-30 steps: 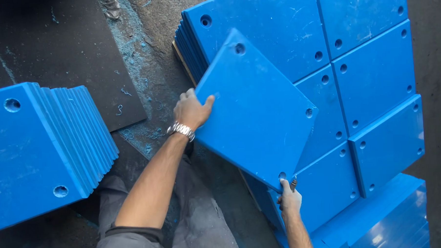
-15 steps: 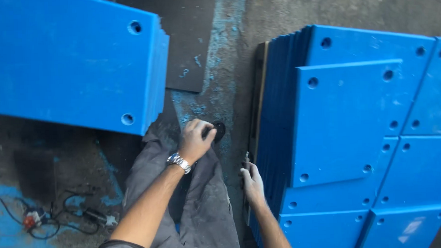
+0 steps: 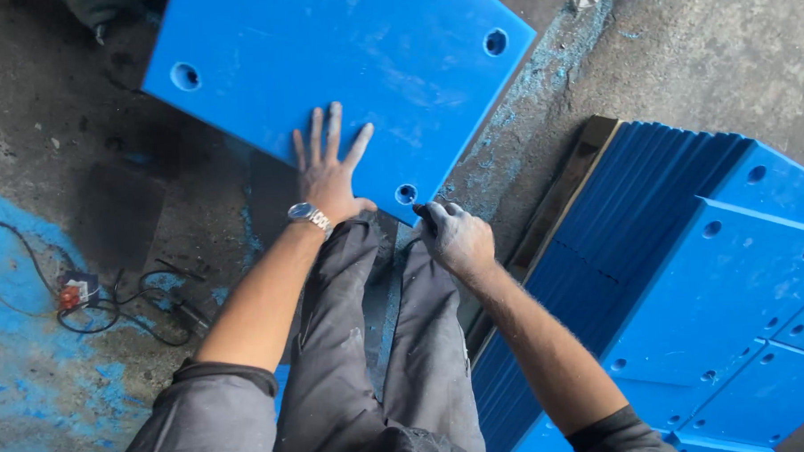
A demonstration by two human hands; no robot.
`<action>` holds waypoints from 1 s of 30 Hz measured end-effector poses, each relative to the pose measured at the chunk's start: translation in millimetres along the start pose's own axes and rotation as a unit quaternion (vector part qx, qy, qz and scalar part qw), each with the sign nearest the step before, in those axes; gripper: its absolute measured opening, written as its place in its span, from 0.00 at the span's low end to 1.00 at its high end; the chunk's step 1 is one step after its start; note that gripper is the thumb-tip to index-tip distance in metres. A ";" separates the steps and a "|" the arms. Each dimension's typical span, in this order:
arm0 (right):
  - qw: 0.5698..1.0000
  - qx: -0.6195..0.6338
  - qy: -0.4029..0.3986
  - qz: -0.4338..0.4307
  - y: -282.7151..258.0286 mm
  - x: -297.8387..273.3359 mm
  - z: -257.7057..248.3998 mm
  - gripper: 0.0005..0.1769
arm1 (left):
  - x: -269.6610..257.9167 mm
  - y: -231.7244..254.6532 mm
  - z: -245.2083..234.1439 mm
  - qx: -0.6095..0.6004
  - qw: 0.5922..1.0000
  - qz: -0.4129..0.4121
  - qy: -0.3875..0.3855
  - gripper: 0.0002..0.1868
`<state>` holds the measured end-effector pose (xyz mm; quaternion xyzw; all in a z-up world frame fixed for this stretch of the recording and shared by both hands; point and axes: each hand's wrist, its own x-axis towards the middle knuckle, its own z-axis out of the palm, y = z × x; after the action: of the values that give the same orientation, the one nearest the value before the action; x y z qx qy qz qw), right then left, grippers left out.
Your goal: Deburring holes in blue plastic rectangular blocks using a handheld trimming tool and stacking them on a pallet.
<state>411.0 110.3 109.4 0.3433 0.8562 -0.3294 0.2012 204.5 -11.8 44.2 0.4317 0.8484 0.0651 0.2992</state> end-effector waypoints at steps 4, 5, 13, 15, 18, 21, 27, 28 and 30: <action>0.985 -0.144 -0.093 0.033 -24.4 24.3 5.8 0.18 | 3.4 -3.8 3.3 0.009 0.999 0.038 -0.030 0.76; 0.971 -0.193 -0.132 0.053 -27.3 33.1 7.2 0.18 | 6.3 -4.5 4.4 0.003 0.999 0.044 -0.012 0.77; 0.942 -0.299 -0.152 0.031 -44.5 54.9 -5.3 0.20 | 7.7 -23.0 13.5 -0.073 0.995 0.049 -0.043 0.78; 0.937 -0.305 -0.162 0.055 -47.1 56.1 -9.5 0.19 | 8.6 -25.0 14.2 -0.083 0.994 0.050 -0.047 0.79; 0.943 -0.249 -0.178 0.131 -51.5 52.5 -12.2 0.20 | 6.9 -27.3 13.1 -0.099 0.992 0.051 -0.056 0.78; 0.940 -0.232 -0.177 0.175 -50.2 47.3 -9.6 0.19 | 9.1 -27.7 11.9 -0.102 0.992 0.058 -0.048 0.78; 0.934 -0.121 -0.184 0.282 -40.0 27.9 21.5 0.15 | 8.9 -24.4 9.4 -0.087 0.993 0.043 -0.075 0.77; 0.942 -0.037 -0.142 0.302 -41.3 24.8 28.0 0.15 | 7.9 -24.5 9.2 -0.081 0.993 0.043 -0.069 0.77; 0.942 0.049 -0.096 0.319 -42.2 22.7 40.8 0.15 | 7.3 -24.8 9.1 -0.074 0.994 0.046 -0.062 0.77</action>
<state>369.9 68.9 85.8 0.5744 0.6615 -0.3207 0.3601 189.2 -22.8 24.4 0.4503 0.8002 0.1141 0.3792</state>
